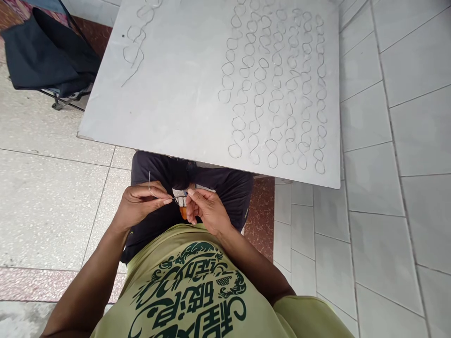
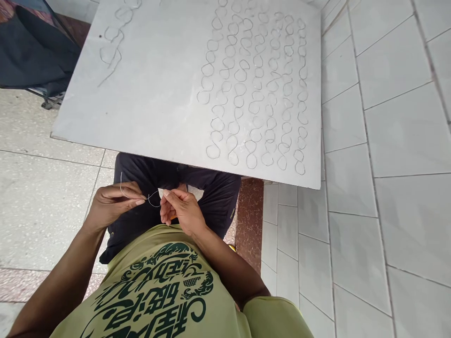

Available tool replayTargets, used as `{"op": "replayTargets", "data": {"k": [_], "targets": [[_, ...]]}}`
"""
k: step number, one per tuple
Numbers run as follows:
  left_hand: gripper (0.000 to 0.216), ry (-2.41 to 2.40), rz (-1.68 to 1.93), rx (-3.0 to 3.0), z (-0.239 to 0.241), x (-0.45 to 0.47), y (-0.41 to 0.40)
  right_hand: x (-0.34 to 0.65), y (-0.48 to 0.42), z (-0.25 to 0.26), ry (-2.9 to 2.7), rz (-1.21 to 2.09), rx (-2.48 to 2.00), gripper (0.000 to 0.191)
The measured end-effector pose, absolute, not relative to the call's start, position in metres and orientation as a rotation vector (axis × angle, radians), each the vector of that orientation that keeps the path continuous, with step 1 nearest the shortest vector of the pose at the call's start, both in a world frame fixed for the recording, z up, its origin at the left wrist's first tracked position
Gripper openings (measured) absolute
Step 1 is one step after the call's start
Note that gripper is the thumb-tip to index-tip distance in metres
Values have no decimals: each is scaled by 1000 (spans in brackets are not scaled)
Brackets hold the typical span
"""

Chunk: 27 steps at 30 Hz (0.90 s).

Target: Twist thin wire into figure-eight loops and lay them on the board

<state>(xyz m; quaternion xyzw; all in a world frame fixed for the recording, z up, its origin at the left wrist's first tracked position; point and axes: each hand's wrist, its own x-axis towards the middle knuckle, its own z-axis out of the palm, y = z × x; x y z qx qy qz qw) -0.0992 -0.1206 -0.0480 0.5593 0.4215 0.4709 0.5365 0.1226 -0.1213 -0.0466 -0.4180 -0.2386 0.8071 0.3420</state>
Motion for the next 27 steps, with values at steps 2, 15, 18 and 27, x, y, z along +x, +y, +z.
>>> {"op": "replayTargets", "data": {"k": [2,15,18,27], "targets": [[13,936,1039,1303,-52,-104,-116,125,-121,-48,-658,2124,-1096,42],[19,738,773,949,-60,-113,-101,131,-122,-50,-778,2192,-1101,42],[24,765,717,855,-61,-110,-100,132,-122,-52,-790,2202,-1109,42],[29,1084,923,896,-57,-81,-120,125,-124,-59,-712,2024,-1087,38]]}}
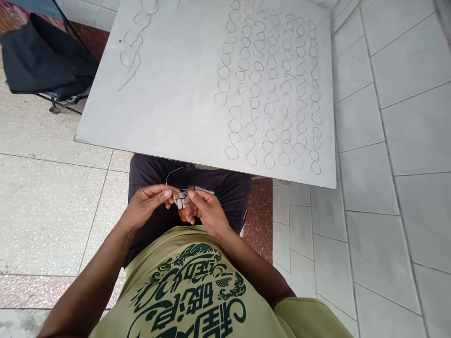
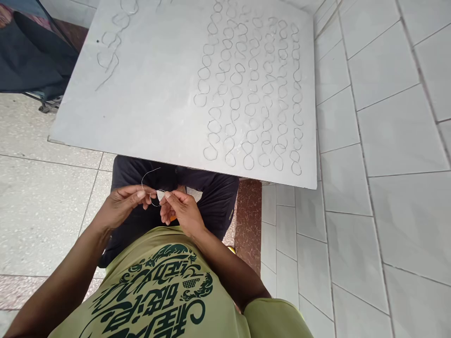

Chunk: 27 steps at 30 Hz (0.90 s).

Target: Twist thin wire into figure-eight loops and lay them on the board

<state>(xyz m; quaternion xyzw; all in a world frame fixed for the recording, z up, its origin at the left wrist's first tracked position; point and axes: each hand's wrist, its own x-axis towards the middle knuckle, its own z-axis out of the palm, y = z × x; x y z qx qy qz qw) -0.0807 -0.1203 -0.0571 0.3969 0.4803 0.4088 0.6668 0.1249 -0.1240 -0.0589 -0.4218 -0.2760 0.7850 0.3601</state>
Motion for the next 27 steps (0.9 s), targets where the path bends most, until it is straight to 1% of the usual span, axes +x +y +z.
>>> {"op": "replayTargets", "data": {"k": [3,5,6,7,8,11,12,14,16,18,20,23,27], "targets": [[28,1184,924,921,-53,-69,-128,122,-126,-62,-785,2020,-1108,39],[30,1228,921,902,-51,-66,-130,125,-128,-61,-946,1998,-1168,40],[31,1245,901,903,-50,-67,-131,128,-128,-60,-1083,1927,-1223,41],[33,1259,869,915,-50,-68,-131,131,-127,-57,-1250,1785,-1294,40],[34,1269,824,937,-49,-71,-131,136,-126,-53,-1429,1571,-1363,38],[39,1265,664,1024,-48,-78,-130,148,-118,-40,-1866,808,-1417,31],[40,1251,619,1049,-48,-79,-129,150,-113,-35,-1983,645,-1376,32],[41,1221,565,1083,-47,-80,-128,153,-103,-30,-2208,494,-1259,38],[42,1200,548,1089,-46,-77,-126,153,-93,-30,-2382,474,-1167,40],[43,1190,546,1072,-45,-74,-126,150,-86,-35,-2470,519,-1140,36],[43,1189,553,1044,-45,-73,-126,146,-83,-43,-2491,597,-1150,34],[44,1196,559,1024,-49,-72,-128,139,-86,-56,-2469,680,-1177,36],[44,1220,543,1048,-57,-71,-133,130,-96,-65,-2432,665,-1217,33]]}}
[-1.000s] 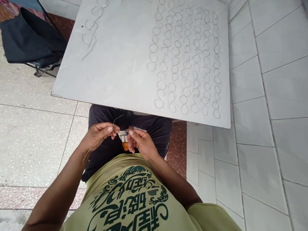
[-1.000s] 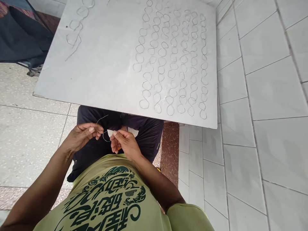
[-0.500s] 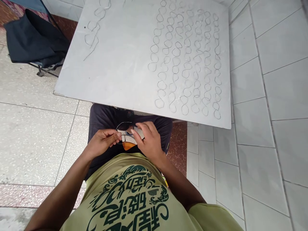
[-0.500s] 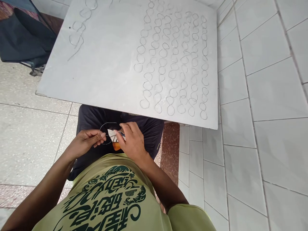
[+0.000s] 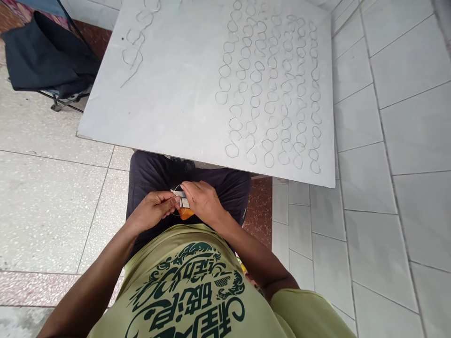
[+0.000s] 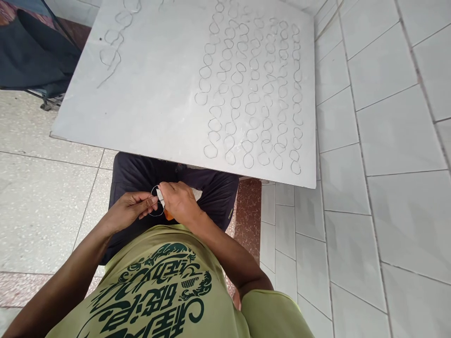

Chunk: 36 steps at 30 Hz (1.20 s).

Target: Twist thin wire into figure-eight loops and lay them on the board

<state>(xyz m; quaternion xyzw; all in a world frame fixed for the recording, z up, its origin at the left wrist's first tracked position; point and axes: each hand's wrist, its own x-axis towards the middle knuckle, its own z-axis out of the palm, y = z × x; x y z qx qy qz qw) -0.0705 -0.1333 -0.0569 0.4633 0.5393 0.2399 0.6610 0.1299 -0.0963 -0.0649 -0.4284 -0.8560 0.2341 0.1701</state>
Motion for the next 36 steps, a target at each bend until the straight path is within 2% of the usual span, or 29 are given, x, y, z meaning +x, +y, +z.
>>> {"op": "replayTargets", "data": {"k": [3,9,13,16,20,22,25,30,36], "targets": [[45,1248,546,1042,-60,-68,-137,127,-100,-68,-2411,643,-1243,27],[46,1268,514,1036,-67,-68,-141,133,-90,-73,-2561,567,-1009,5],[48,1265,516,1007,-70,-65,-144,133,-91,-77,-2625,496,-922,12],[46,1261,536,976,-69,-62,-145,129,-94,-78,-2556,574,-974,16],[40,1265,596,976,-62,-61,-144,131,-90,-67,-2341,904,-1141,21],[39,1264,610,988,-61,-62,-143,139,-81,-59,-2272,1124,-1107,19],[42,1284,609,981,-61,-62,-140,151,-67,-50,-2214,1285,-1095,23],[43,1319,628,1031,-61,-60,-141,151,-65,-52,-2183,1341,-1130,15],[38,1461,682,1177,-61,-53,-143,134,-74,-68,-2119,1315,-1216,19]]}}
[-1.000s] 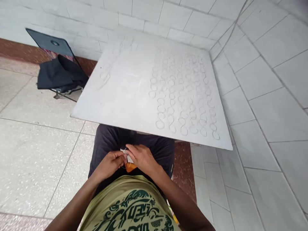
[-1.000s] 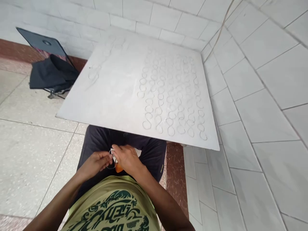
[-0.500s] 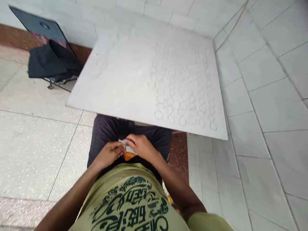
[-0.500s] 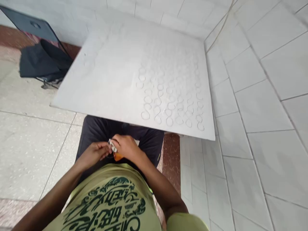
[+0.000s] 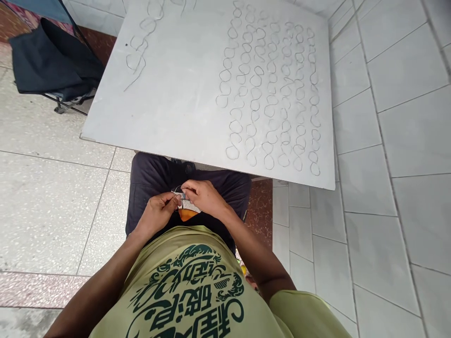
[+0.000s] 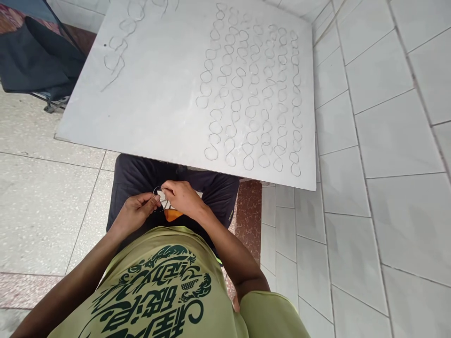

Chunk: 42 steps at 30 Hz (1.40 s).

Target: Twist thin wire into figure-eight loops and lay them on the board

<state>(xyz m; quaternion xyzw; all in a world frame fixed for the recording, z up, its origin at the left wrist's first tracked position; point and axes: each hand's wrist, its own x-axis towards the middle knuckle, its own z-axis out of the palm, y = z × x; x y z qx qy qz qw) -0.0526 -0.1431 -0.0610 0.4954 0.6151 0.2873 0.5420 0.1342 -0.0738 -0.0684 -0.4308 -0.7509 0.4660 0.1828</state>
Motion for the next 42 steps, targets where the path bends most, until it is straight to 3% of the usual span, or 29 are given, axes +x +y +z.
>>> {"op": "replayTargets", "data": {"k": [6,11,18,21,25,32,39,42], "targets": [[36,1542,739,1264,-69,-47,-142,112,-84,-82,-2022,1106,-1375,18],[37,1513,780,1095,-72,-52,-140,118,-84,-79,-1908,1142,-1369,20],[38,1350,901,818,-73,-57,-135,136,-90,-72,-1599,1742,-1237,27],[38,1333,906,817,-73,-56,-134,130,-99,-76,-1374,1853,-1236,27],[35,1306,955,803,-69,-60,-131,127,-105,-83,-1374,1732,-1263,24],[35,1308,974,806,-61,-68,-120,137,-101,-69,-1886,1243,-1174,20],[37,1413,933,890,-58,-68,-121,145,-98,-63,-1513,1900,-999,32],[39,1438,896,984,-57,-66,-123,143,-95,-72,-1350,2011,-971,33]]}}
